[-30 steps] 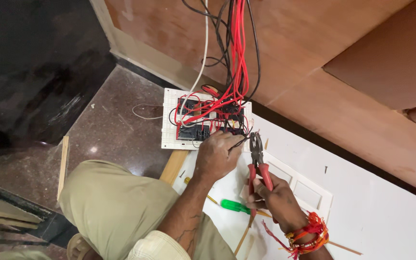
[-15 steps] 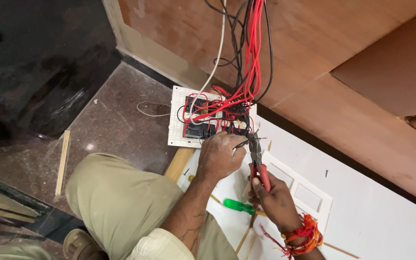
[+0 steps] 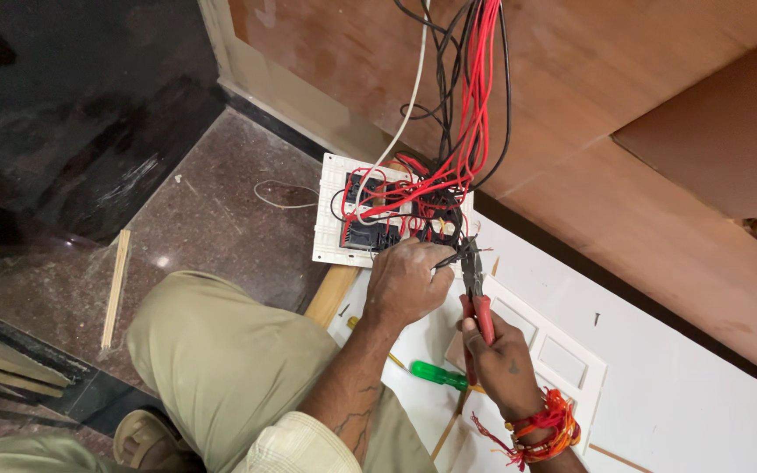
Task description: The person installs an electrical switchboard by connecting wires to terminals with a screwdriver, stripping wire insulation with a tool, and fitting the assembly into a wooden wall panel.
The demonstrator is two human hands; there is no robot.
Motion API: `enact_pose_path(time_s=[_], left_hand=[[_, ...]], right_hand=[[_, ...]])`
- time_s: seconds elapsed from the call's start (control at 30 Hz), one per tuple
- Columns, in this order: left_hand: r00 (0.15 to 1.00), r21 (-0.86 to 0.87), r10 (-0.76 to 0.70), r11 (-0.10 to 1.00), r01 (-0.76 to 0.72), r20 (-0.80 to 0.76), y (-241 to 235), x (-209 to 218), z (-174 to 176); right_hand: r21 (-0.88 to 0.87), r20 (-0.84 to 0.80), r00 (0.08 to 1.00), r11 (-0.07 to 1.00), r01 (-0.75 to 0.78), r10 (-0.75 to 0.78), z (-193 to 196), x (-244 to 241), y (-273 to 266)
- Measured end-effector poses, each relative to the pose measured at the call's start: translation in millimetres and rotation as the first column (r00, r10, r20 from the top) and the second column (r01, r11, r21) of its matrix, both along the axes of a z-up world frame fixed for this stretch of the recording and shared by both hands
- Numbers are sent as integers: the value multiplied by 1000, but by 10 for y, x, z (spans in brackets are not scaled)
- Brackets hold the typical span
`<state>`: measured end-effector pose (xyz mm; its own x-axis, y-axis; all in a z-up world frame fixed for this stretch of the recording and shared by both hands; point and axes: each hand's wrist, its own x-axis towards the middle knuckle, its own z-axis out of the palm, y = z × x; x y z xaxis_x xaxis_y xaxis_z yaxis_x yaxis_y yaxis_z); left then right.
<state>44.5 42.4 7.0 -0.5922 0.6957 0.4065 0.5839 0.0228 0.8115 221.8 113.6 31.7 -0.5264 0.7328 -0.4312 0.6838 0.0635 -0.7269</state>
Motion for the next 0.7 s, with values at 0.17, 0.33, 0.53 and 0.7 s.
enact_pose_path(time_s=[0.17, 0.33, 0.53, 0.7], left_hand=[[1000, -24, 7, 1000, -7, 14, 1, 9, -7], [1000, -6, 14, 1000, -14, 10, 8, -4, -15], [1000, -12, 26, 1000, -26, 14, 0, 7, -14], [1000, -8, 28, 1000, -28, 4, -6, -3, -15]], right_hand=[[-107, -57, 995, 992, 71, -78, 5, -32, -26], [-107, -55, 996, 992, 62, -69, -10, -31, -32], [-91, -59, 997, 995, 45, -50, 15, -49, -47], [-7, -39, 999, 1000, 18, -18, -22, -44, -46]])
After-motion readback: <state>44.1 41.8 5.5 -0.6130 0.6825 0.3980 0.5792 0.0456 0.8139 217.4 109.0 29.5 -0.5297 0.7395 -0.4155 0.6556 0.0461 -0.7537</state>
